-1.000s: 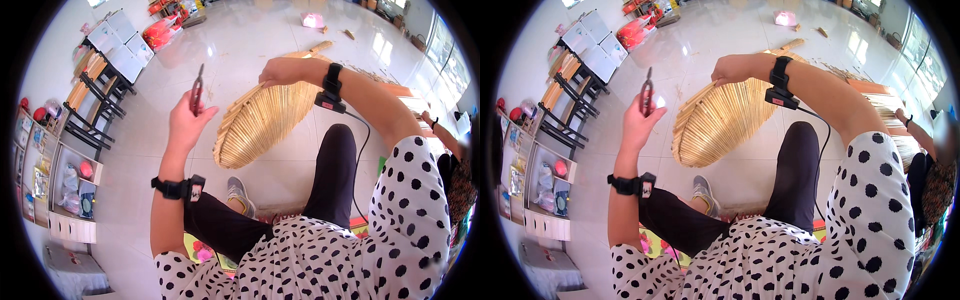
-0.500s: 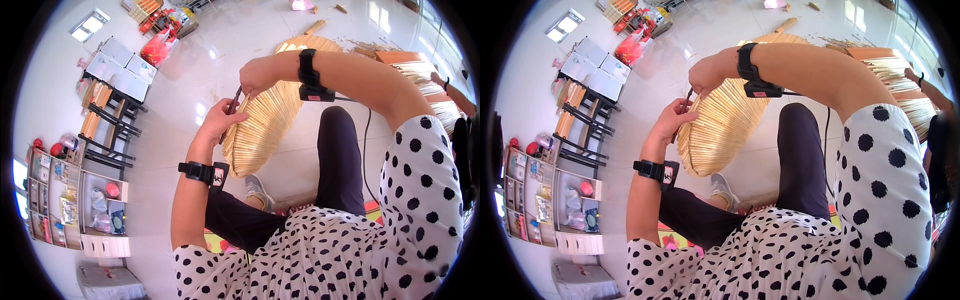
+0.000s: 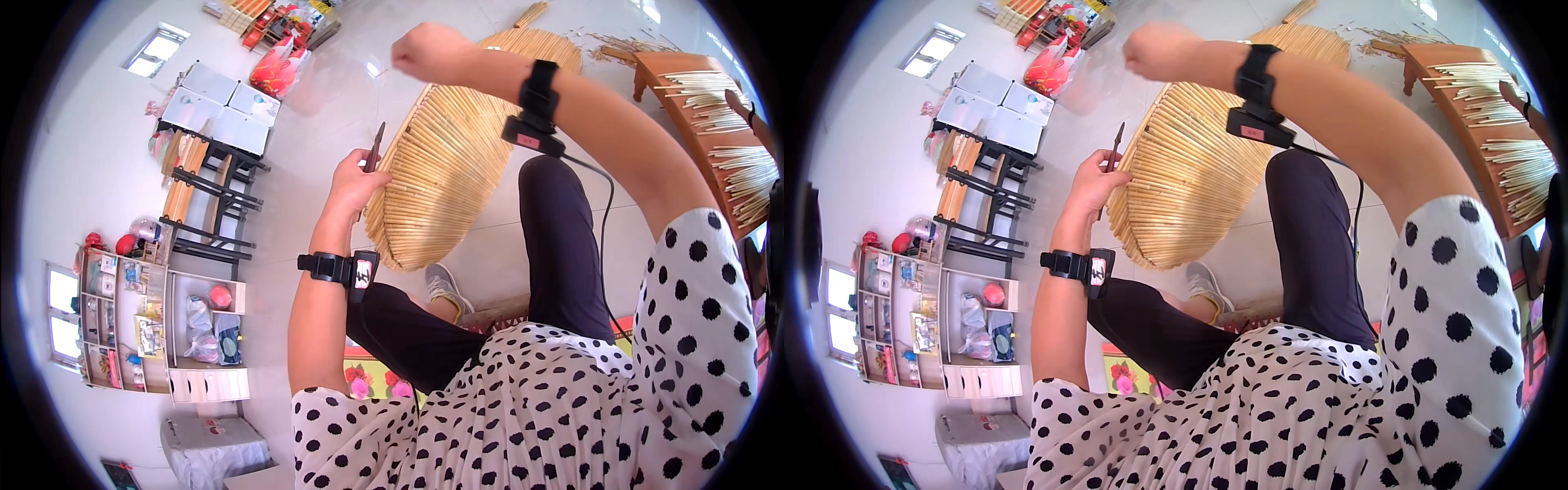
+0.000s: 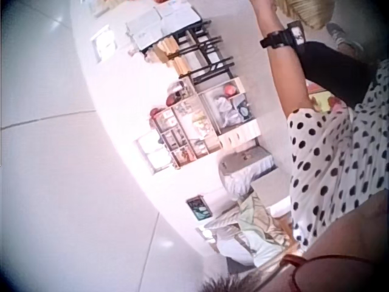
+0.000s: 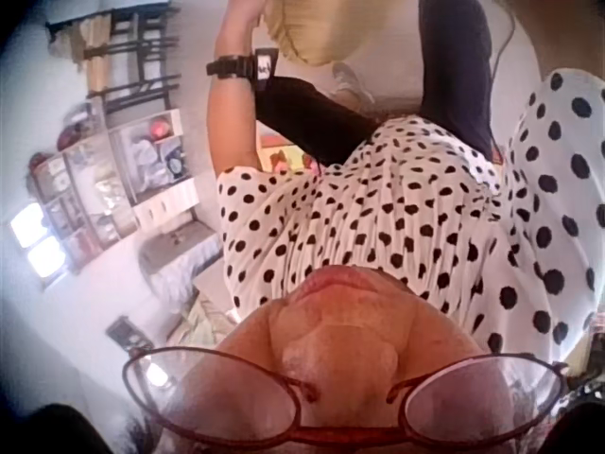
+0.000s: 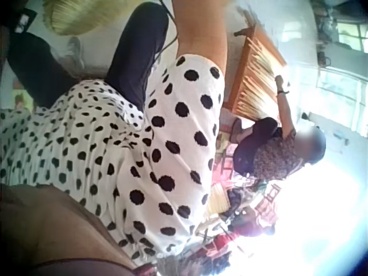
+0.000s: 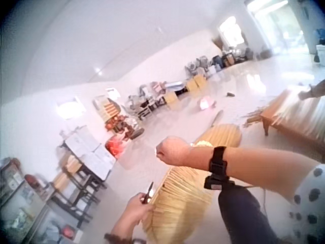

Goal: The person sits on the floor and weaves a bamboo mat by threading a white string through the bamboo strips with a needle. They periodically use scissors to cut the string and continue weaving.

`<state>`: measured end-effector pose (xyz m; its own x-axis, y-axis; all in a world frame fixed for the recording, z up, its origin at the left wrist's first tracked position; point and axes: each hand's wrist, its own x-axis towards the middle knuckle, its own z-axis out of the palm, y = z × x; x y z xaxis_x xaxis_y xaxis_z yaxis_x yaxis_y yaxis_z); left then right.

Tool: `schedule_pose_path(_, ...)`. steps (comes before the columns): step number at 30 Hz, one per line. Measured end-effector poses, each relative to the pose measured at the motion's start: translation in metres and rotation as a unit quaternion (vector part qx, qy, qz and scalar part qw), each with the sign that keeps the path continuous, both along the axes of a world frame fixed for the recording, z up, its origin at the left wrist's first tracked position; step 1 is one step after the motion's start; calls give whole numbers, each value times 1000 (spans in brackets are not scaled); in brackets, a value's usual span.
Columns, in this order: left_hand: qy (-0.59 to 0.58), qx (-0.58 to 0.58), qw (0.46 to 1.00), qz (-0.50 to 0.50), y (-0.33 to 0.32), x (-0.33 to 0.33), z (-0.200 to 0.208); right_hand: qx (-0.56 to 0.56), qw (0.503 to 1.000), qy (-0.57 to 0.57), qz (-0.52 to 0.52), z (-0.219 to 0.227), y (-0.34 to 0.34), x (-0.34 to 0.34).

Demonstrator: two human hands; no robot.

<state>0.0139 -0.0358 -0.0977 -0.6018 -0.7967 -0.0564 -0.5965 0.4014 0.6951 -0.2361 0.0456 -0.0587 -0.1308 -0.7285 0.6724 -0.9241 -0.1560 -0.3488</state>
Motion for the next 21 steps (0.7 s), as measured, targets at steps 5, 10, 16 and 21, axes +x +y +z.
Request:
schedule_pose_path(5,25,35,999,17,9,1,5,-61,979,-171,-88,-58,34,-21)
schedule_pose_path(10,39,50,998,22,9,-1,6,66,960,-270,-35,-126,61,17)
schedule_pose_path(16,48,54,997,30,7,5,9,104,931,-342,75,-130,71,85)
schedule_pose_path(21,69,60,995,31,16,1,12,47,950,-303,67,-119,57,114)
